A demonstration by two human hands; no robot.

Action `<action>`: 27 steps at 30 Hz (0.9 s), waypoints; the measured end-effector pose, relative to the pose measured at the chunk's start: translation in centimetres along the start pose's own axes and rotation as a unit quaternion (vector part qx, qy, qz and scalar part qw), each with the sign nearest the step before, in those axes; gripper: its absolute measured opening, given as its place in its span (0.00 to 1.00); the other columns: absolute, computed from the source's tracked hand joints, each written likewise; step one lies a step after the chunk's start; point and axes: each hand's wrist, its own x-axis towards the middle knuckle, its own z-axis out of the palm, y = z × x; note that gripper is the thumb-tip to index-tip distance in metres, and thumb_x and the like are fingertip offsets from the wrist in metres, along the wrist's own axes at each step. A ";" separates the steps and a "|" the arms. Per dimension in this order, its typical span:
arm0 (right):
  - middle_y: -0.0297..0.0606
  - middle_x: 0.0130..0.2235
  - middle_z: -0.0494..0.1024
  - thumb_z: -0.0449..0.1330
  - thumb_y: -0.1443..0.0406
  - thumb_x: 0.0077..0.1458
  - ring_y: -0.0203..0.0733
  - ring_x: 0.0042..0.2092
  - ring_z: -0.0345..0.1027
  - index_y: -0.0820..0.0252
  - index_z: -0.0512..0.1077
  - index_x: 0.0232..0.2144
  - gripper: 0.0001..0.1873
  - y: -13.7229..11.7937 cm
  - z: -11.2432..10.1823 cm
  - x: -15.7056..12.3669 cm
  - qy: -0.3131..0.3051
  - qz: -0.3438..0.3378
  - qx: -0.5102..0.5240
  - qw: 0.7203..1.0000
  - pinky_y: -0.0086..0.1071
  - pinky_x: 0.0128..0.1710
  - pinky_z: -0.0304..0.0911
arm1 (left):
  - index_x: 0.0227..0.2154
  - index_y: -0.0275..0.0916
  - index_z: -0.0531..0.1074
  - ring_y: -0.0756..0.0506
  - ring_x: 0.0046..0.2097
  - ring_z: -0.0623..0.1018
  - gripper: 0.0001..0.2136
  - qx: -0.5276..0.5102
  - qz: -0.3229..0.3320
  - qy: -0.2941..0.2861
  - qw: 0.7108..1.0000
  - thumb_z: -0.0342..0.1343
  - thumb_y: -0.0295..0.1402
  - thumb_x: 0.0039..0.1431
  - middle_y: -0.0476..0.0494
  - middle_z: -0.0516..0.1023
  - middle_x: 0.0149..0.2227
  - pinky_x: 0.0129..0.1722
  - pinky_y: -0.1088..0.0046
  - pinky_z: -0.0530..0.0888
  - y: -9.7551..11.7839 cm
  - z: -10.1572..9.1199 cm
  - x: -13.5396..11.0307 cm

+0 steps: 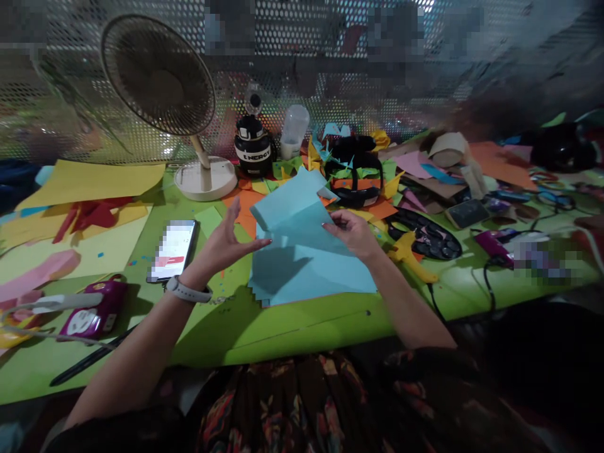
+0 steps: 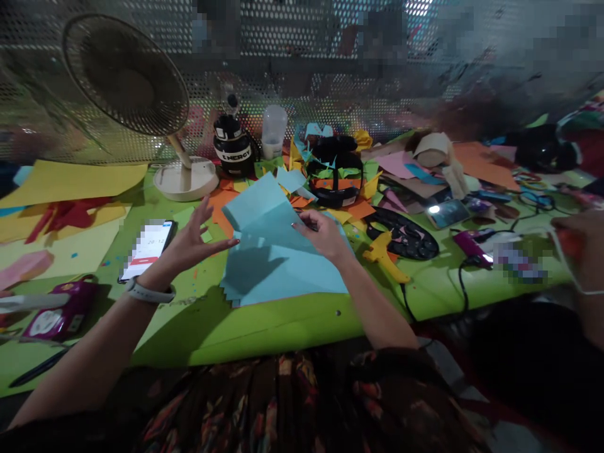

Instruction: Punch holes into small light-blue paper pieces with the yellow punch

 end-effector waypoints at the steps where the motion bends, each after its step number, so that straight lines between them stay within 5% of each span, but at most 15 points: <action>1: 0.34 0.35 0.78 0.66 0.53 0.49 0.38 0.36 0.70 0.57 0.74 0.35 0.16 -0.1 0.0 -0.1 0.012 -0.007 0.021 1.000 0.35 0.41 0.67 | 0.69 0.48 0.38 0.32 0.66 0.61 0.53 -0.050 -0.006 0.000 0.999 0.66 0.51 0.48 0.29 0.60 0.66 0.57 0.48 0.69 -0.2 0.1 0.5; 3: 0.34 0.35 0.78 0.67 0.54 0.49 0.38 0.37 0.71 0.56 0.74 0.35 0.14 -0.2 0.2 -0.2 0.029 -0.018 0.040 0.999 0.35 0.42 0.67 | 0.69 0.50 0.42 0.34 0.63 0.68 0.50 -0.135 0.003 0.005 0.991 0.66 0.48 0.49 0.31 0.65 0.63 0.55 0.49 0.71 -0.3 0.5 1.1; 5: 0.33 0.36 0.78 0.68 0.55 0.49 0.38 0.38 0.72 0.55 0.75 0.36 0.13 -0.1 0.4 -0.4 0.044 -0.034 0.035 0.998 0.36 0.43 0.67 | 0.65 0.48 0.57 0.36 0.58 0.74 0.40 -0.198 0.026 -0.006 0.980 0.67 0.46 0.50 0.33 0.70 0.59 0.53 0.52 0.73 0.0 1.1 1.2; 8: 0.34 0.39 0.80 0.67 0.56 0.52 0.41 0.43 0.74 0.53 0.76 0.36 0.11 -0.1 0.6 -0.6 0.048 -0.080 0.018 0.995 0.39 0.47 0.67 | 0.47 0.40 0.77 0.40 0.46 0.81 0.19 -0.228 0.087 -0.028 0.969 0.65 0.42 0.54 0.37 0.81 0.47 0.47 0.59 0.78 0.9 1.5 0.8; 10: 0.36 0.43 0.80 0.64 0.57 0.55 0.44 0.48 0.73 0.52 0.76 0.36 0.08 -0.4 0.6 -0.7 0.031 -0.125 0.001 0.992 0.42 0.52 0.66 | 0.42 0.40 0.79 0.41 0.44 0.82 0.11 -0.189 0.171 -0.015 0.967 0.62 0.37 0.58 0.39 0.83 0.42 0.46 0.61 0.79 1.4 1.3 0.2; 13: 0.39 0.48 0.79 0.60 0.57 0.60 0.45 0.53 0.71 0.51 0.77 0.40 0.09 -0.8 0.5 -0.8 0.006 -0.201 -0.058 0.978 0.45 0.56 0.63 | 0.49 0.43 0.76 0.42 0.50 0.80 0.13 -0.067 0.317 0.009 0.946 0.58 0.31 0.61 0.40 0.81 0.47 0.52 0.59 0.76 1.8 1.1 -1.0; 17: 0.39 0.53 0.76 0.58 0.58 0.61 0.46 0.56 0.68 0.47 0.75 0.49 0.15 -0.2 0.5 -0.8 -0.074 -0.280 -0.136 0.948 0.47 0.58 0.61 | 0.54 0.42 0.71 0.41 0.55 0.77 0.17 0.083 0.401 -0.001 0.913 0.51 0.27 0.64 0.41 0.79 0.52 0.52 0.57 0.77 1.6 2.0 -2.9; 21: 0.39 0.54 0.76 0.57 0.66 0.60 0.46 0.57 0.67 0.48 0.75 0.51 0.18 2.0 0.4 -1.3 -0.193 -0.298 -0.201 0.913 0.47 0.56 0.64 | 0.53 0.37 0.71 0.41 0.51 0.79 0.16 0.133 0.419 -0.046 0.897 0.48 0.25 0.65 0.37 0.79 0.50 0.47 0.61 0.79 0.4 4.0 -4.3; 27: 0.39 0.56 0.76 0.53 0.79 0.49 0.44 0.57 0.69 0.50 0.76 0.50 0.30 3.8 -0.3 -3.3 -0.249 -0.242 -0.285 0.894 0.47 0.55 0.65 | 0.54 0.39 0.71 0.42 0.54 0.78 0.19 0.132 0.327 -0.146 0.924 0.48 0.24 0.62 0.37 0.76 0.55 0.53 0.62 0.76 -1.2 4.6 -5.1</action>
